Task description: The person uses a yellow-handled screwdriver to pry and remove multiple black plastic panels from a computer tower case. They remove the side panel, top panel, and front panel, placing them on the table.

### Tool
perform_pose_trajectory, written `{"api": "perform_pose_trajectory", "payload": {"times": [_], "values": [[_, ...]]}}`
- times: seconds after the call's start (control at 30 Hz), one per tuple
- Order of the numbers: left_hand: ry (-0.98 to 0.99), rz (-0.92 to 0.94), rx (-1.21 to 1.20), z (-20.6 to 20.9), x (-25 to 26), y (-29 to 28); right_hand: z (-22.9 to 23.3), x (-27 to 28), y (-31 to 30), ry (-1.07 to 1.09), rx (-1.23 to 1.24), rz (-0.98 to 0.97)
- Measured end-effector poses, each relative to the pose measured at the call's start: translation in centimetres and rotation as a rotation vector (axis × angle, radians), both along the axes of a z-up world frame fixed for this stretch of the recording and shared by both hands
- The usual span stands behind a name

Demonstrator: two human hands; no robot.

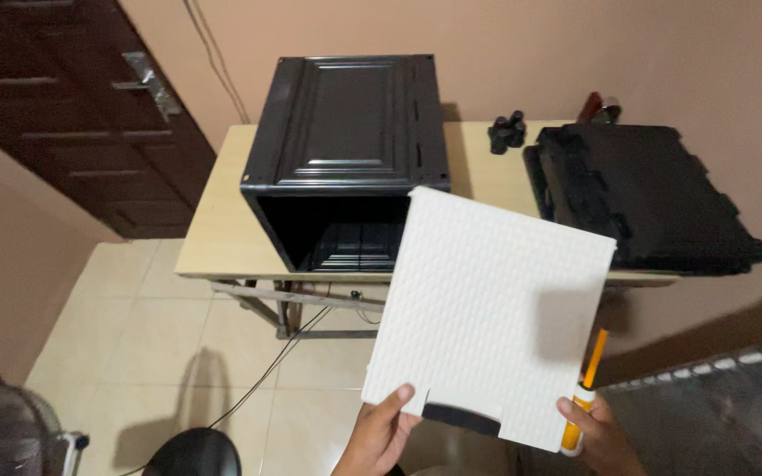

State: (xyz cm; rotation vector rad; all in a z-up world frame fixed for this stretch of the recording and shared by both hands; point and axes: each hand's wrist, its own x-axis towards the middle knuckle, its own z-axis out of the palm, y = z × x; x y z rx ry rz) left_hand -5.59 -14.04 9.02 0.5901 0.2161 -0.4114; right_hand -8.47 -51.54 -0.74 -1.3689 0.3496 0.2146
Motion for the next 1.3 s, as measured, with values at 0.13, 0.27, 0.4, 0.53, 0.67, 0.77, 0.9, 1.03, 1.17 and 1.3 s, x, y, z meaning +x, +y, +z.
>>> {"api": "perform_pose_trajectory", "payload": {"times": [0.13,0.27,0.4,0.53,0.67,0.77,0.9,1.03,1.17,1.3], "values": [[-0.118,-0.101,0.028,1.4,3.0,-2.1,1.8,-1.7,0.2,-0.051,0.129,-0.134],[-0.260,-0.202,0.011,3.9,6.2,-2.6,2.1,-0.2,0.2,-0.188,0.313,-0.301],[-0.348,-0.217,0.157,6.4,8.5,-1.4,1.2,3.1,-0.7,-0.271,0.466,-0.529],[-0.347,-0.210,0.252,7.3,10.4,1.3,0.9,6.6,-2.3,-0.455,0.610,-0.493],[-0.382,-0.164,0.382,7.0,12.3,4.7,2.5,11.3,-2.9,-0.655,0.687,-0.297],[-0.427,-0.121,0.482,6.1,13.8,7.2,3.9,13.8,-2.3,-0.497,0.625,-0.518],[-0.486,-0.062,0.657,4.4,15.6,8.9,4.1,17.1,-2.0,-0.537,0.544,-0.708],[-0.567,0.015,0.724,2.1,17.3,8.6,2.7,19.6,-4.5,-0.473,0.555,-0.794],[-0.542,0.051,0.781,-0.1,18.9,7.0,1.0,21.2,-7.7,-0.610,0.146,-0.649],[-0.436,0.053,0.832,-1.3,21.3,4.2,2.3,25.0,-11.1,-0.381,0.535,-0.972]]}}
